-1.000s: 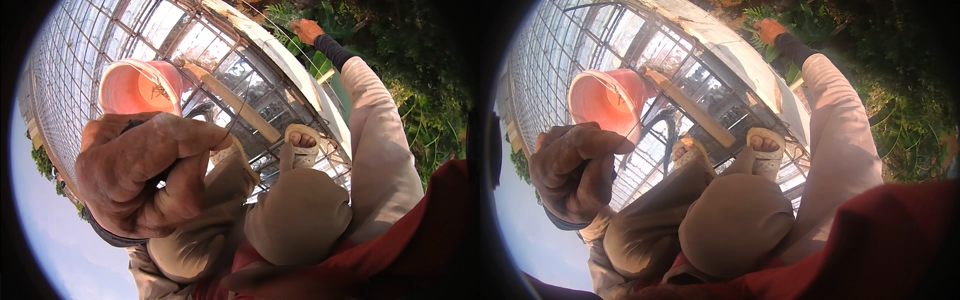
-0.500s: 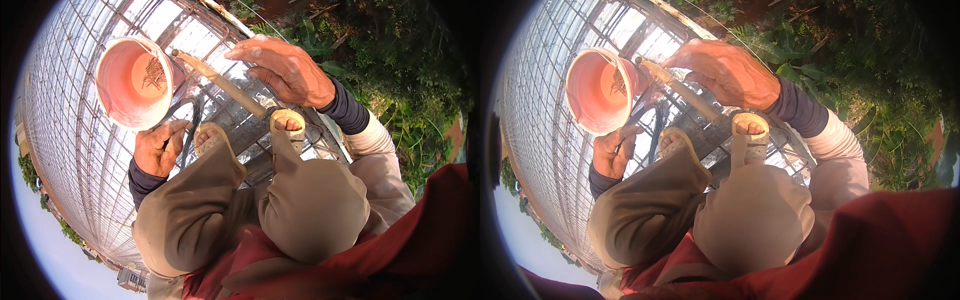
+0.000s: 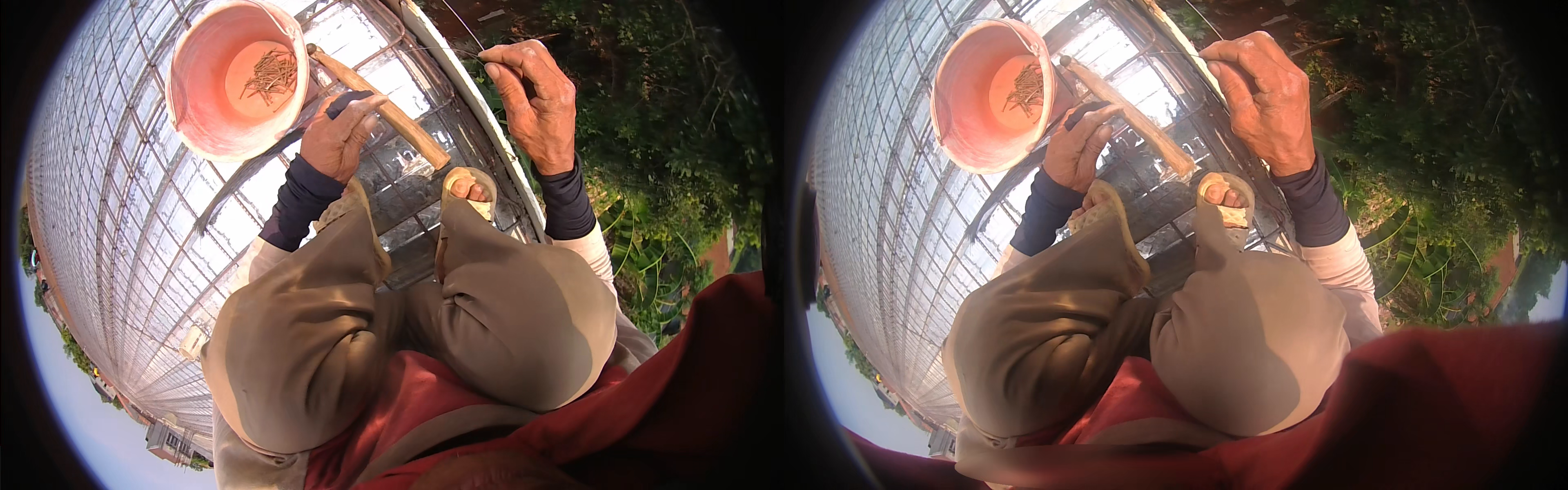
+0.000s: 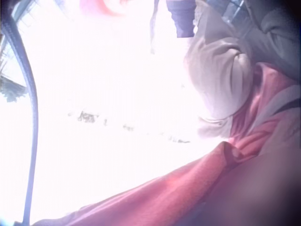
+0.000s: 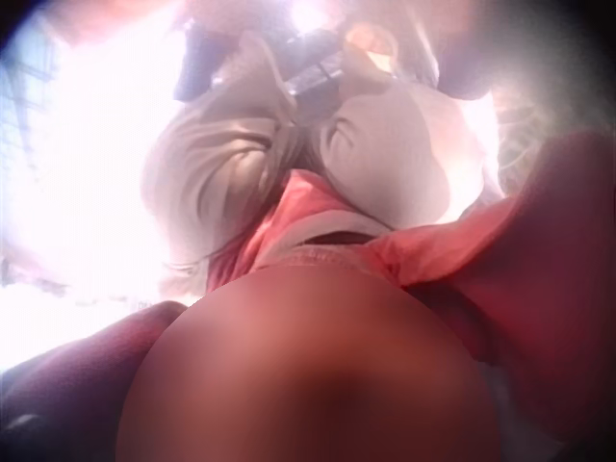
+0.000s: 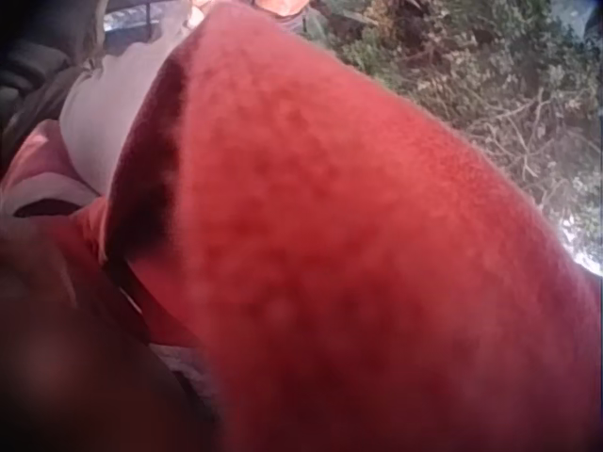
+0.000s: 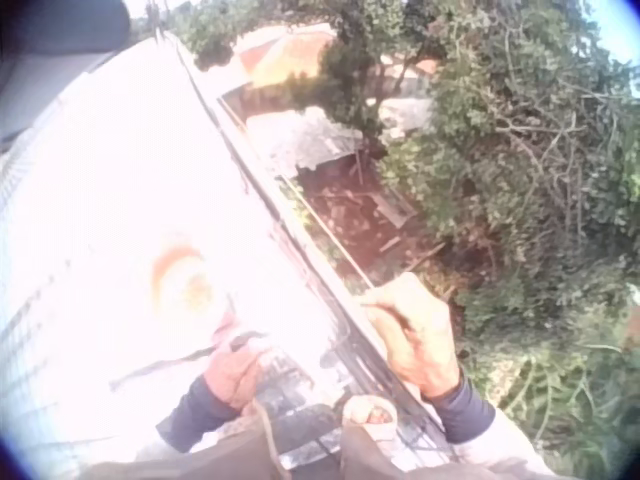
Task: The person hammers nails into a metal frame using a hammer. They repeatedly pick nails from a pink bucket and drive them into the frame while standing on a metal grate.
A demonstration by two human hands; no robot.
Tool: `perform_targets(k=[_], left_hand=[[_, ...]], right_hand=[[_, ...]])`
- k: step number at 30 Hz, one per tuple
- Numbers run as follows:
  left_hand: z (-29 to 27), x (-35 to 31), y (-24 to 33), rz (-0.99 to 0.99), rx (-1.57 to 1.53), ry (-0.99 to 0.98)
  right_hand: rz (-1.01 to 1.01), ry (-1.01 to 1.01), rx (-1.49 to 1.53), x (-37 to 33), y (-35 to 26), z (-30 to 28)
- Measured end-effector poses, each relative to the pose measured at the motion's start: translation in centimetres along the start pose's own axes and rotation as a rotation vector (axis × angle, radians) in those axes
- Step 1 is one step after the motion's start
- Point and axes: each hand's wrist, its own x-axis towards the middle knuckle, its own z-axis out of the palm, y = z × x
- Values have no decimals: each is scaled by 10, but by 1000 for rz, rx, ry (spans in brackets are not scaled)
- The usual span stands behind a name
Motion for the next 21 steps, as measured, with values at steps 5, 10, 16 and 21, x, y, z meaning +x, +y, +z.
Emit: perform_targets(k=[5,10,16,21], left_hand=[[36,22,-34,276,604,-254],[26,28,-46,202,612,-548],[26,7,-69,190,645,-395],[54,30,-46,-336,539,-162]], right_hand=[[147,-44,-190,-22,4,17],[211,-29,-175,-54,13,65],[296,62,-165,-78,29,103],[347,61,-75,-82,22,109]])
